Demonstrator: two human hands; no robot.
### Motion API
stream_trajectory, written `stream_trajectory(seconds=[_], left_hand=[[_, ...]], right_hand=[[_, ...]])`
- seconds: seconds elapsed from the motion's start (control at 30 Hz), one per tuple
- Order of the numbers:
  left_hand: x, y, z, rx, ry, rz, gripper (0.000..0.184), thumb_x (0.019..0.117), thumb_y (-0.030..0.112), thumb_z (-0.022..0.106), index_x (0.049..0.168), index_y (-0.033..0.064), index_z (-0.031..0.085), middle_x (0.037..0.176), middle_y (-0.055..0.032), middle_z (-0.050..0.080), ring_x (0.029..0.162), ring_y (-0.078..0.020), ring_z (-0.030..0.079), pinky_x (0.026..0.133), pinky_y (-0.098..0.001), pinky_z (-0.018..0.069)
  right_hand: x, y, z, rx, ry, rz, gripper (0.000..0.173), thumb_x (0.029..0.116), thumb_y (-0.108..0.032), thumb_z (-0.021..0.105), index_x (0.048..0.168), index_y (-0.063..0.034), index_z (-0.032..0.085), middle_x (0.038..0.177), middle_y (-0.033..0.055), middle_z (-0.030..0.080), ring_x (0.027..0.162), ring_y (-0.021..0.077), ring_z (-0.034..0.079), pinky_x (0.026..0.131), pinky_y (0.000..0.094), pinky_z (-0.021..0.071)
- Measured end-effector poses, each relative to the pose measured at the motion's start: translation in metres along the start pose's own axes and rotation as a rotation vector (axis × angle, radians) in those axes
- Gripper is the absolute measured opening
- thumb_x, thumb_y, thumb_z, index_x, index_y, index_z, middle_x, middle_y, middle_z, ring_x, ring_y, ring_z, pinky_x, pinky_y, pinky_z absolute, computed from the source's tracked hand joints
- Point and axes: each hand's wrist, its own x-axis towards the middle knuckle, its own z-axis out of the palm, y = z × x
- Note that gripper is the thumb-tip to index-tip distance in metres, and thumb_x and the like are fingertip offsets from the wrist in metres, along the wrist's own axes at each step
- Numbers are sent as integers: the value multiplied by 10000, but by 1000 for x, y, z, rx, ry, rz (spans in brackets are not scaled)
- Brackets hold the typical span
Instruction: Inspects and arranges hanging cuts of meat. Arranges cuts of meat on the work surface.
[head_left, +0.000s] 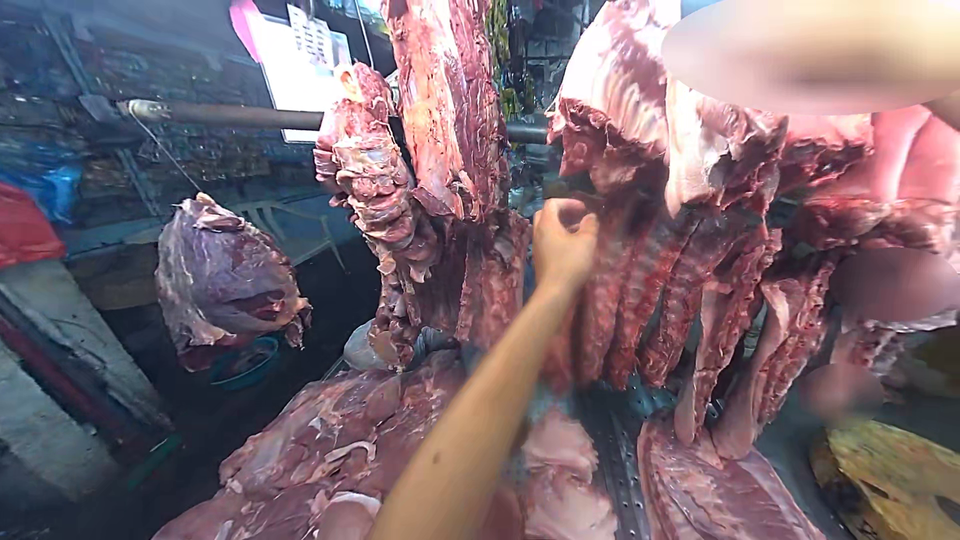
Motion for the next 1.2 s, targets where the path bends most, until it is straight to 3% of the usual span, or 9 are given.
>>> stream_trajectory(seconds=[0.07, 0.27, 0.47, 0.53, 0.63, 0.8, 0.97, 1.07, 1.2], left_hand=[[-7, -8, -20, -41, -23, -34, 299, 1005, 203, 650, 1276, 90, 595, 1287, -151, 620, 1018, -264, 698, 859, -482, 601], [-21, 1, -84, -106, 43, -65, 240, 1027, 151, 630, 1248, 80, 568, 1098, -118, 678, 808, -198, 718, 698, -361, 625], [-24, -11, -152, -63, 108, -31, 260, 1030, 161, 618, 1273, 82, 568, 1207, -111, 657, 914, -214, 726, 760, -403, 631], [-27, -23, -171, -156, 119, -107, 270, 1044, 153, 595, 1293, 63, 549, 1197, -122, 660, 936, -222, 725, 776, -402, 628], [-19, -45, -190, -444, 129, -319, 338, 1079, 198, 518, 1381, 49, 495, 1243, -166, 650, 1016, -266, 708, 834, -412, 598], [8, -67, -177, -689, 98, -474, 509, 1077, 367, 508, 1474, 54, 443, 1399, -192, 579, 1136, -319, 668, 908, -439, 579], [32, -53, -159, -666, 73, -452, 523, 1065, 388, 532, 1481, 79, 461, 1440, -191, 532, 1151, -325, 652, 904, -455, 582], [30, -61, -160, -595, 84, -444, 467, 1077, 315, 528, 1473, 74, 468, 1452, -198, 524, 1177, -326, 637, 915, -453, 569], [18, -93, -173, -334, 74, -370, 441, 1075, 222, 545, 1464, 29, 472, 1357, -222, 594, 1125, -325, 666, 904, -474, 576]], right_hand=[[-10, -1, 0, 0, 20, -5, 526, 1064, -485, 303, 1396, -263, 646, 1427, 207, 565, 1310, 457, 532, 989, 744, 391], [-21, -18, 2, 24, 30, -105, 537, 1068, -425, 301, 1379, -165, 653, 1433, 208, 564, 1321, 462, 526, 1023, 717, 411], [-4, -48, -11, 29, -36, -58, 471, 1091, -383, 350, 1298, -153, 705, 1369, 205, 606, 1284, 451, 555, 990, 707, 431], [6, -53, -11, 28, -22, -65, 466, 1080, -411, 376, 1299, -163, 704, 1372, 184, 609, 1285, 438, 557, 997, 705, 434], [22, -76, -16, 6, -5, -40, 469, 1059, -450, 412, 1340, -179, 673, 1344, 225, 599, 1188, 470, 601, 899, 721, 458], [75, -139, -21, 8, -11, -54, 476, 1022, -431, 491, 1440, -217, 573, 1303, 233, 590, 1140, 461, 613, 872, 712, 469], [128, -218, -2, 216, 25, 119, 648, 972, -485, 595, 1542, -229, 422, 1354, 198, 601, 1182, 425, 624, 927, 682, 482], [143, -253, 35, 452, 70, 342, 980, 900, -545, 707, 1639, -146, 203, 1425, 263, 538, 1242, 431, 593, 1010, 645, 474], [148, -279, 97, 640, 68, 503, 1273, 771, -586, 813, 1667, -206, -7, 1515, 290, 437, 1255, 465, 567, 989, 660, 481]])
